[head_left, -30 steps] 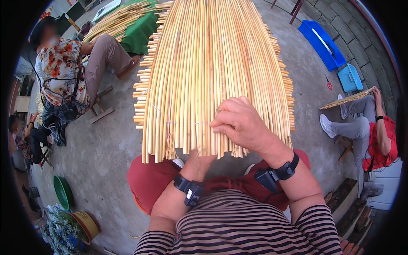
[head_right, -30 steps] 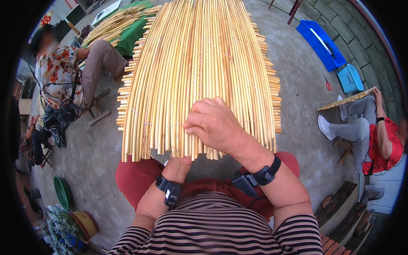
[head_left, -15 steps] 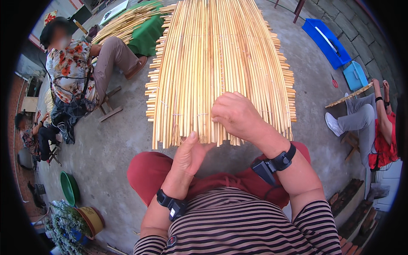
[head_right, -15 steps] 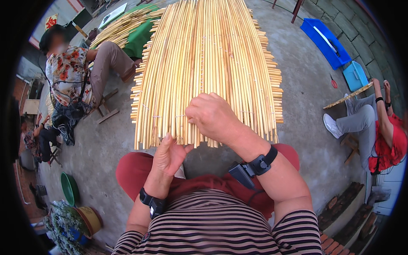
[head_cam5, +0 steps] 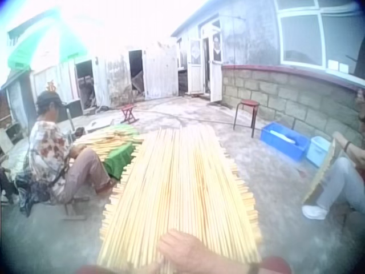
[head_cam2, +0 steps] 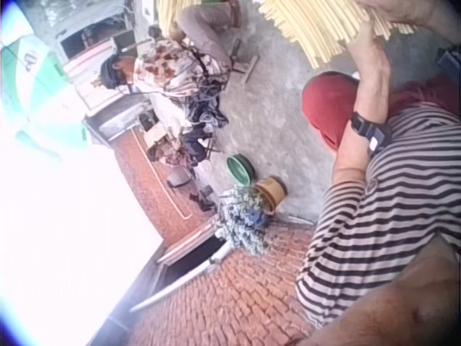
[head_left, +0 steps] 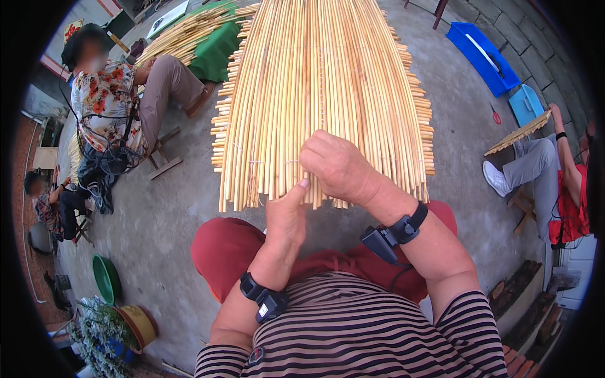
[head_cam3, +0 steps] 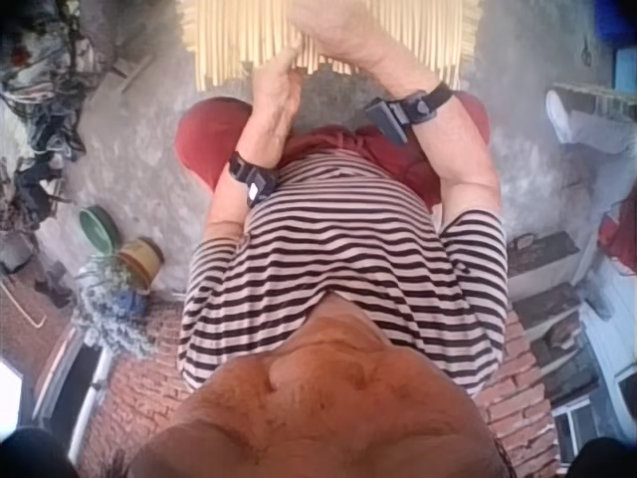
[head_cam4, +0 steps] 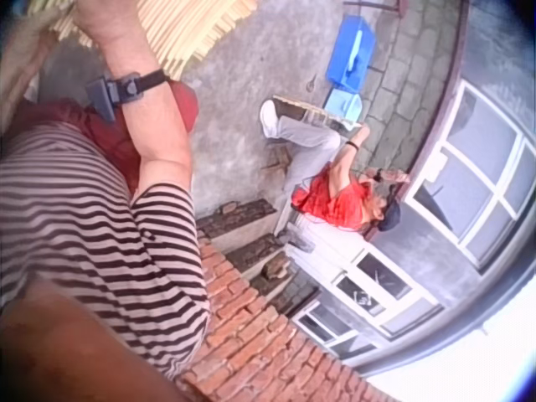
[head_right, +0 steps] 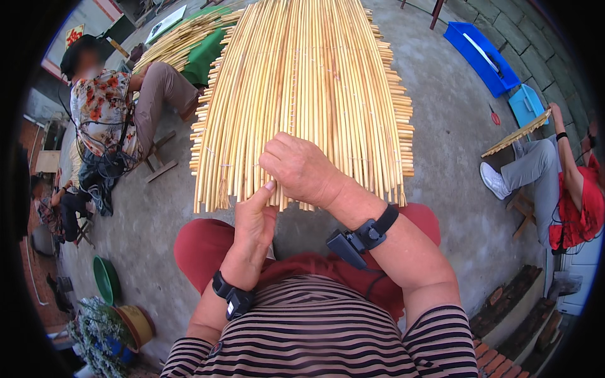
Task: The person weaves together wooden sticks using string by threading and looping the cord around individual sticks to form a mat.
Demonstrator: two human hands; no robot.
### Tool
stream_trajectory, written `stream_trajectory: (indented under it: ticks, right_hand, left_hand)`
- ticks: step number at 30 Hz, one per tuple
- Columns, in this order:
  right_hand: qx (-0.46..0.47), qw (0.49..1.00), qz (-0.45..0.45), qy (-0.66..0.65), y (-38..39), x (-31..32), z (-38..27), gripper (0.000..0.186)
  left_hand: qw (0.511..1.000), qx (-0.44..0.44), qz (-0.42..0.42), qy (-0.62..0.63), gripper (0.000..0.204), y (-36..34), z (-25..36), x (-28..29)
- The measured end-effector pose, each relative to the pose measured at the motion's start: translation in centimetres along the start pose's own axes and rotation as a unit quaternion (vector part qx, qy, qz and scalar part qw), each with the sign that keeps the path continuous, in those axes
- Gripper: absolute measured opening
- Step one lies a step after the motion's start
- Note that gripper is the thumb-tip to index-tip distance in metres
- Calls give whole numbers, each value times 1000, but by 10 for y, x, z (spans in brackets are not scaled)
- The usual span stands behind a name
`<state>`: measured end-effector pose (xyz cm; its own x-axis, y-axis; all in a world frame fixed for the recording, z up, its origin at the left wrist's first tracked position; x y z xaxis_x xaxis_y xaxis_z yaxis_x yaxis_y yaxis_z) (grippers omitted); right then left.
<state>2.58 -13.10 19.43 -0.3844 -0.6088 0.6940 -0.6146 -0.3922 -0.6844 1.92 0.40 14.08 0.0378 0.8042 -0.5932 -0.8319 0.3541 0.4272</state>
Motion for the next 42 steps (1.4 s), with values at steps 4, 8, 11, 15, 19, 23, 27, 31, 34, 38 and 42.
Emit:
stream_trajectory:
  ticks: [4,8,11,15,19,23,27,31,34,38,42]
  right_hand:
    - [15,1000,9,3,-12,13,-6,9]
    - [-79,951,279,-102,-40,67,-12,10]
    - [-201,955,205,-77,-12,62,16,8]
    - [-132,987,-85,-35,7,20,16,14]
    - [-99,989,-81,-75,2,-6,5,13]
    - [-113,987,-13,-110,3,-6,4,13]
    - [-90,990,-55,-90,8,-6,8,15]
    - [-38,995,-44,-81,7,-9,6,15]
    - [-33,997,-50,-57,6,-9,3,14]
    - [-9,1000,-12,-20,2,-2,0,13]
    - [7,1000,24,0,-9,14,-8,13]
  left_hand:
    - [1000,21,1,10,43,3,6,1]
    - [997,22,32,59,45,-3,-9,17]
    - [998,31,30,55,45,3,-3,12]
    - [997,43,7,56,45,7,3,5]
    - [998,30,-9,60,44,5,-2,8]
    - [996,55,17,67,42,5,0,10]
    - [996,47,21,76,42,5,-2,8]
    - [996,54,25,69,43,4,-5,9]
    - [996,59,25,67,43,2,-7,10]
    - [997,43,7,68,43,7,-2,4]
    - [999,16,-19,46,44,13,11,-6]
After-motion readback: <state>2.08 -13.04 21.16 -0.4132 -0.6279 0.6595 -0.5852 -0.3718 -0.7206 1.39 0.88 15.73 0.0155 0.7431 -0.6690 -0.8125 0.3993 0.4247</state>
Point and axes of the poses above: each hand's wrist, its own y-axis away from the middle knuckle, its own x-axis out of the back of the hand, z = x × y, the point moved 2 cm from there along -y, towards the middle knuckle, and after that the axes turned 7 degrees about x, right-handed, at the moved point
